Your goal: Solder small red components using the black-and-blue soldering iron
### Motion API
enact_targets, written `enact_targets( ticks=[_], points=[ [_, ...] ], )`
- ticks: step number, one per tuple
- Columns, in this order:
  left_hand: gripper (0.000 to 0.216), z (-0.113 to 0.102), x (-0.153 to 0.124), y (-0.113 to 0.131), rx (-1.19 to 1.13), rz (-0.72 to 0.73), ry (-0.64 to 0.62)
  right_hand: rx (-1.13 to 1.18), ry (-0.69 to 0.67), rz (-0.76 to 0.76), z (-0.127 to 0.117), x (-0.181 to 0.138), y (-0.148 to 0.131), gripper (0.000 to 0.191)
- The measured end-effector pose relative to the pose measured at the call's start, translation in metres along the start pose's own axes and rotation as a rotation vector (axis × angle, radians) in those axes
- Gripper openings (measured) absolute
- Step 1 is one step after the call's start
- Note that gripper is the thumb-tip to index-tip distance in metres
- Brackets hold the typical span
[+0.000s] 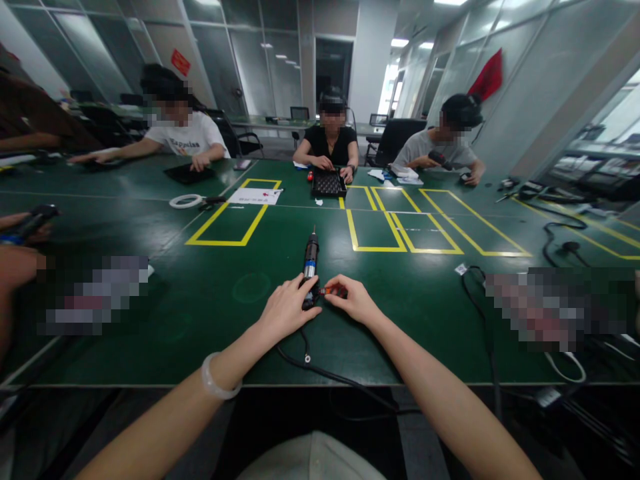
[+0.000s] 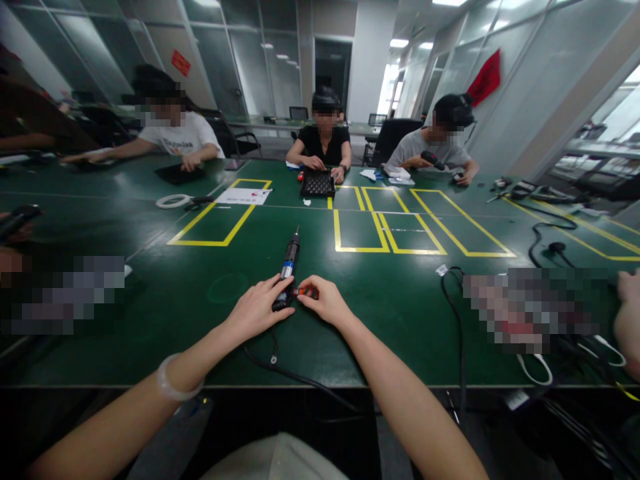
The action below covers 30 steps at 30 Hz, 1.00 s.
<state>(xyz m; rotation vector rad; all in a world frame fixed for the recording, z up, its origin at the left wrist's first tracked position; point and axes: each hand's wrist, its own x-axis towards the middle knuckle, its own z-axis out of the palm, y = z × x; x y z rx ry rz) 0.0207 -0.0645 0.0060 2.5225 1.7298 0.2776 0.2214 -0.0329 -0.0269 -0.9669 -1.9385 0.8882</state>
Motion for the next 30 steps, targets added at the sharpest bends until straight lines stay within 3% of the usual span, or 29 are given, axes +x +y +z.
enact_targets(
  ticks=[5,10,15,25,30],
  points=[
    [0.066,0.001,-0.001,-0.003,-0.065,0.016,-0.030,0.010,0.034,0.020,-0.001,0.000,0.003,0.018],
    [0.079,0.003,-0.001,-0.003,-0.125,0.021,0.005,-0.018,0.045,0.039,0.001,0.001,0.005,0.016],
    [0.082,0.003,0.000,0.001,-0.133,0.006,0.009,-0.161,0.048,0.008,0.004,0.003,0.005,0.013],
    [0.084,0.004,0.007,0.012,-0.145,-0.094,-0.116,-0.226,0.046,-0.010,0.009,0.008,0.005,0.012],
    [0.078,0.007,0.011,0.014,-0.121,-0.068,-0.048,-0.171,0.028,-0.023,0.009,0.006,0.004,0.022]
  ],
)
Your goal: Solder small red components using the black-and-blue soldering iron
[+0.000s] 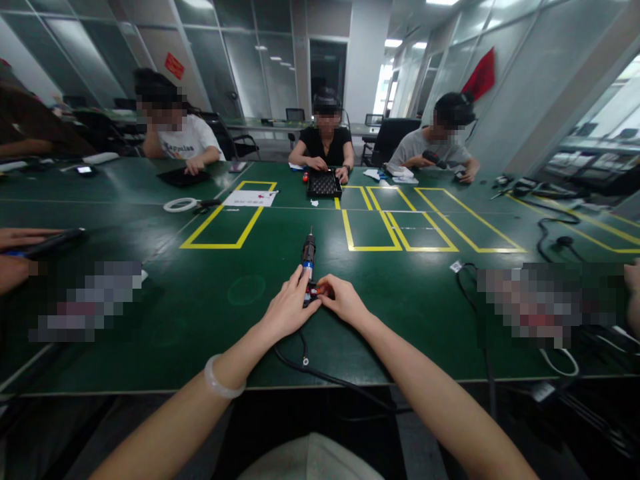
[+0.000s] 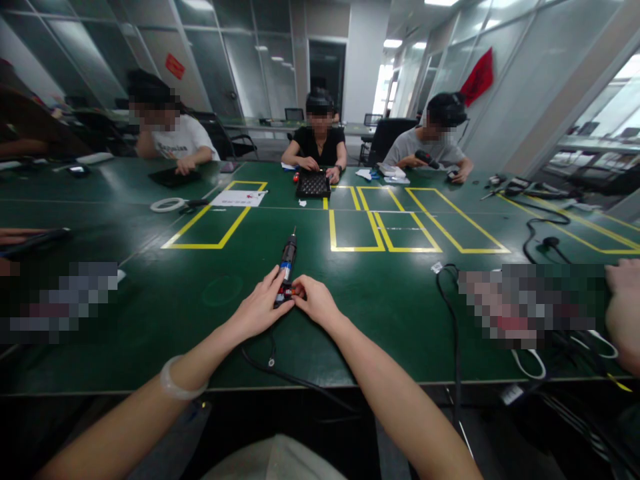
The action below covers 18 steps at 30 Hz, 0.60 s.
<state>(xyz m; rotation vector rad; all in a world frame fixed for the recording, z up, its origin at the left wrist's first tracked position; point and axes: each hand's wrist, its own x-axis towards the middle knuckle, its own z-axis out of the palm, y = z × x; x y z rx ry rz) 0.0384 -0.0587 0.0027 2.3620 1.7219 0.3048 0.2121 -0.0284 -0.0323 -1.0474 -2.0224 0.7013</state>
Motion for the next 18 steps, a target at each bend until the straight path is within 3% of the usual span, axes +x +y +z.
enact_targets(
  ticks=[8,18],
  points=[
    [0.066,-0.003,0.008,0.007,0.159,0.000,0.059,-0.022,-0.022,-0.059,-0.009,-0.005,0.003,0.028],
    [0.054,-0.006,0.012,0.003,0.173,0.019,0.066,0.031,-0.060,-0.042,-0.012,-0.008,-0.001,0.034]
  ],
)
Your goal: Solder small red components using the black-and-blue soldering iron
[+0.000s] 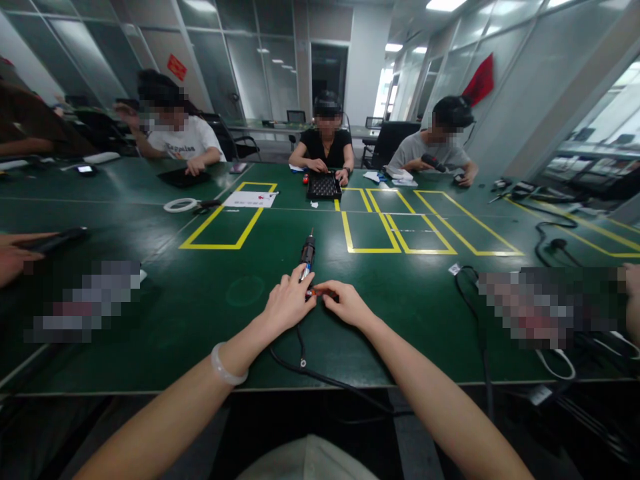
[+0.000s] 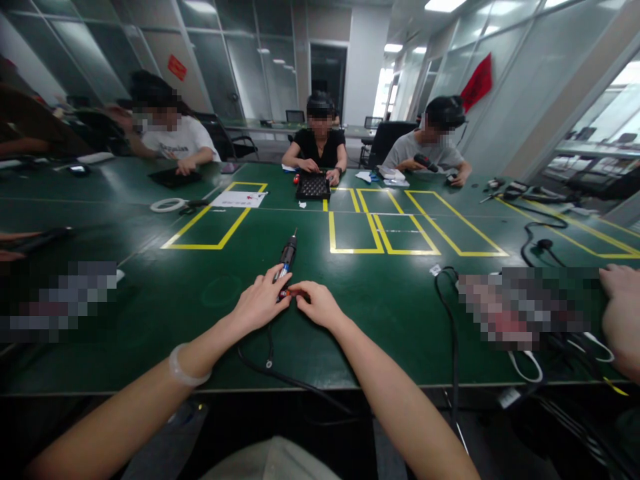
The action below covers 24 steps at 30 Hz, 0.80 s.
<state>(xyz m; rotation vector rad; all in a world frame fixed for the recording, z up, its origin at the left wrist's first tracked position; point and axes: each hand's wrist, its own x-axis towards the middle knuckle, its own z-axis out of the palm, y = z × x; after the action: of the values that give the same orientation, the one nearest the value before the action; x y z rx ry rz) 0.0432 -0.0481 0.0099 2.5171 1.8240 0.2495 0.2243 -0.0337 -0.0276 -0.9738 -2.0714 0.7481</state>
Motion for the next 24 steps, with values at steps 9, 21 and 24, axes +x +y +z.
enact_targets(
  ticks=[9,21,24],
  points=[
    [0.057,-0.007,0.000,-0.054,0.122,-0.030,0.011,-0.024,0.027,0.031,-0.004,-0.001,0.000,0.019],
    [0.066,-0.020,0.021,-0.219,0.189,-0.258,-0.104,-0.065,0.027,0.032,-0.003,0.001,-0.001,0.017],
    [0.063,-0.023,0.027,-0.258,0.111,-0.284,-0.057,-0.075,0.021,0.034,-0.003,0.001,-0.002,0.017]
  ],
)
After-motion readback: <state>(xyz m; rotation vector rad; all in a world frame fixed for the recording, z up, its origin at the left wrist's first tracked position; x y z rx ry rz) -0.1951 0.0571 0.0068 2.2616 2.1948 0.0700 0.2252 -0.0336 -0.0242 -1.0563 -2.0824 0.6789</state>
